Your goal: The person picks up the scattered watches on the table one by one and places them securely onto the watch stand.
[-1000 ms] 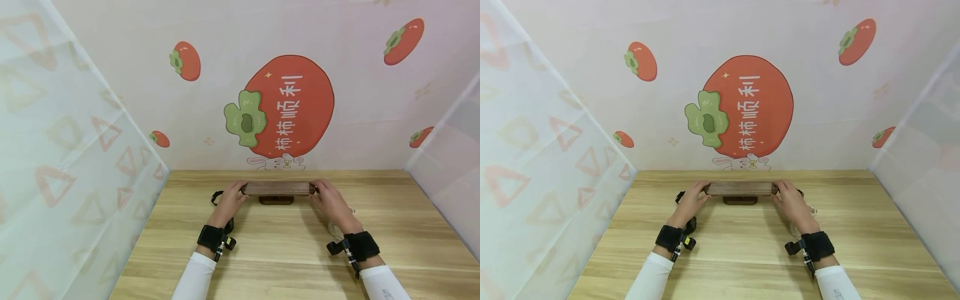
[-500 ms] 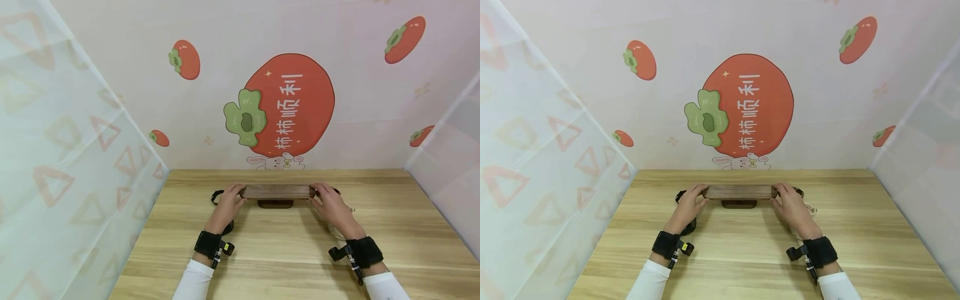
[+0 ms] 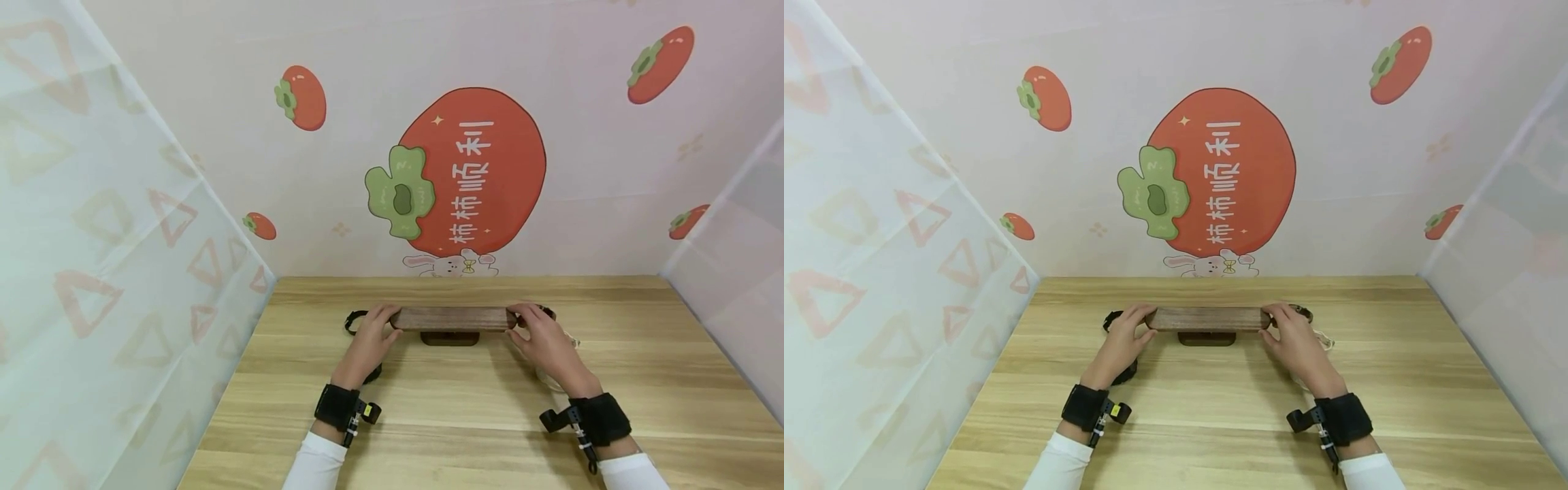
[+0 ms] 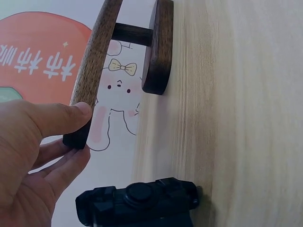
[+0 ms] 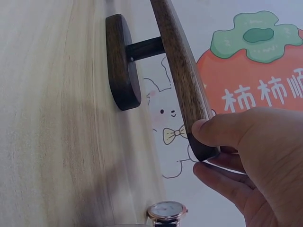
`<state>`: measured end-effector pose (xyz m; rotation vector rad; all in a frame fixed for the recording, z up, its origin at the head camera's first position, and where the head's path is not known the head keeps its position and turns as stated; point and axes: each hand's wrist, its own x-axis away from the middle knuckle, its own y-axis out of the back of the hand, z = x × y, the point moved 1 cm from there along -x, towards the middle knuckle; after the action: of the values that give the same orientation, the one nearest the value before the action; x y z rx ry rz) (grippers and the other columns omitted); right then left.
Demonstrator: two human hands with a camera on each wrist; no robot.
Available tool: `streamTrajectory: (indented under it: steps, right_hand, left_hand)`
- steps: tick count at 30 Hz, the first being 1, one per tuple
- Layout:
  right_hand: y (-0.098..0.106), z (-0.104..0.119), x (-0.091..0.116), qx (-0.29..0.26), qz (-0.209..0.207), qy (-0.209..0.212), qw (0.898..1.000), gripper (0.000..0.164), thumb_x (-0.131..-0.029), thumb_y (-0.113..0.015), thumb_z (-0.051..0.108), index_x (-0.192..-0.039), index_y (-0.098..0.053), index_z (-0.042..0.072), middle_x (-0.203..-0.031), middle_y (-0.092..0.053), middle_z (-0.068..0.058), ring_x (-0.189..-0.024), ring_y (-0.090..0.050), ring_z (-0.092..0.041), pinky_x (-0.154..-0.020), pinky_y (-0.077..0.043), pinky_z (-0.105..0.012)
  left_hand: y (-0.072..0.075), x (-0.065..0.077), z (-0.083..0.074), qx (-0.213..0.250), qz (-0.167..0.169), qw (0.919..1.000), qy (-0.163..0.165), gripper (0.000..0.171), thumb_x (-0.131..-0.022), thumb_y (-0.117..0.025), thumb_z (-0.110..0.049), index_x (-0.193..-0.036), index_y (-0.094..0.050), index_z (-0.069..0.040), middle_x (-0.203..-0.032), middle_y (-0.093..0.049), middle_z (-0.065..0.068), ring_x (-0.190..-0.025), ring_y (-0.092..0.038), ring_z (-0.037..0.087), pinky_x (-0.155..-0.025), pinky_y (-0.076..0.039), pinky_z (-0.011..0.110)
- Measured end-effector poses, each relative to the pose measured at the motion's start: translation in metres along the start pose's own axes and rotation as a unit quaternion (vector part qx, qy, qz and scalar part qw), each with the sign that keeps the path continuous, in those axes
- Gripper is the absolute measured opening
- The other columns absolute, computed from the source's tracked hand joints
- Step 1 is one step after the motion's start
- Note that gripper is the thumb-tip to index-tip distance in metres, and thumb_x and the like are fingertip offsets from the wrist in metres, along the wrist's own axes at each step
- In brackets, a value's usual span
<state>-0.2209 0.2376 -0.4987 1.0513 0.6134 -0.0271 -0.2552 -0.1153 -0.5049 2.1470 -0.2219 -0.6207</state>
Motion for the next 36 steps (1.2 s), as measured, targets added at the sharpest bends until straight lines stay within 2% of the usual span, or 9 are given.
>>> streamTrajectory:
  steps: [12, 22, 26, 32, 36]
  right_hand:
    - [0.000, 0.001, 0.001, -0.008, 0.005, -0.010, 1.000, 0.046, -0.080, -0.078, 0.008, -0.121, -0.059, 0.001, -0.113, -0.059, -0.014, -0.087, -0.063, -0.026, -0.071, -0.058, -0.041]
    - [0.000, 0.001, 0.000, -0.011, 0.007, -0.008, 1.000, 0.046, -0.080, -0.077, 0.008, -0.121, -0.059, 0.002, -0.112, -0.059, -0.013, -0.088, -0.063, -0.026, -0.071, -0.058, -0.041]
    - [0.001, 0.000, 0.000, -0.014, 0.013, -0.006, 1.000, 0.046, -0.080, -0.077, 0.008, -0.121, -0.058, 0.001, -0.113, -0.058, -0.014, -0.088, -0.063, -0.027, -0.071, -0.058, -0.041]
    - [0.006, -0.005, -0.001, -0.019, 0.030, 0.001, 0.999, 0.051, -0.078, -0.079, 0.009, -0.124, -0.058, 0.003, -0.116, -0.059, -0.015, -0.090, -0.063, -0.029, -0.073, -0.058, -0.041]
    - [0.012, -0.013, 0.000, -0.022, 0.040, -0.004, 0.999, 0.056, -0.078, -0.078, 0.008, -0.129, -0.055, 0.002, -0.122, -0.057, -0.018, -0.096, -0.061, -0.032, -0.077, -0.056, -0.046]
  left_hand:
    - [0.000, 0.004, 0.001, 0.006, -0.017, 0.9996, -0.023, 0.052, -0.088, -0.072, -0.014, -0.137, -0.053, -0.011, -0.134, -0.051, 0.005, -0.122, -0.049, 0.019, -0.095, -0.051, 0.033]
    - [0.001, 0.005, 0.001, -0.016, -0.002, 0.9998, 0.014, 0.056, -0.090, -0.070, -0.025, -0.141, -0.049, -0.013, -0.136, -0.050, 0.007, -0.122, -0.049, 0.020, -0.097, -0.050, 0.033]
    - [0.001, 0.004, 0.001, -0.028, -0.005, 0.9995, 0.011, 0.055, -0.090, -0.070, -0.026, -0.139, -0.051, -0.011, -0.136, -0.050, 0.008, -0.123, -0.048, 0.020, -0.098, -0.049, 0.033]
    - [0.000, 0.003, 0.001, -0.023, -0.006, 0.9997, 0.008, 0.054, -0.089, -0.071, -0.025, -0.138, -0.052, -0.008, -0.135, -0.051, 0.008, -0.121, -0.050, 0.021, -0.096, -0.050, 0.034]
    - [0.000, 0.003, 0.000, -0.015, -0.007, 0.9998, 0.011, 0.054, -0.089, -0.071, -0.024, -0.137, -0.053, -0.007, -0.134, -0.051, 0.007, -0.121, -0.050, 0.020, -0.096, -0.051, 0.035]
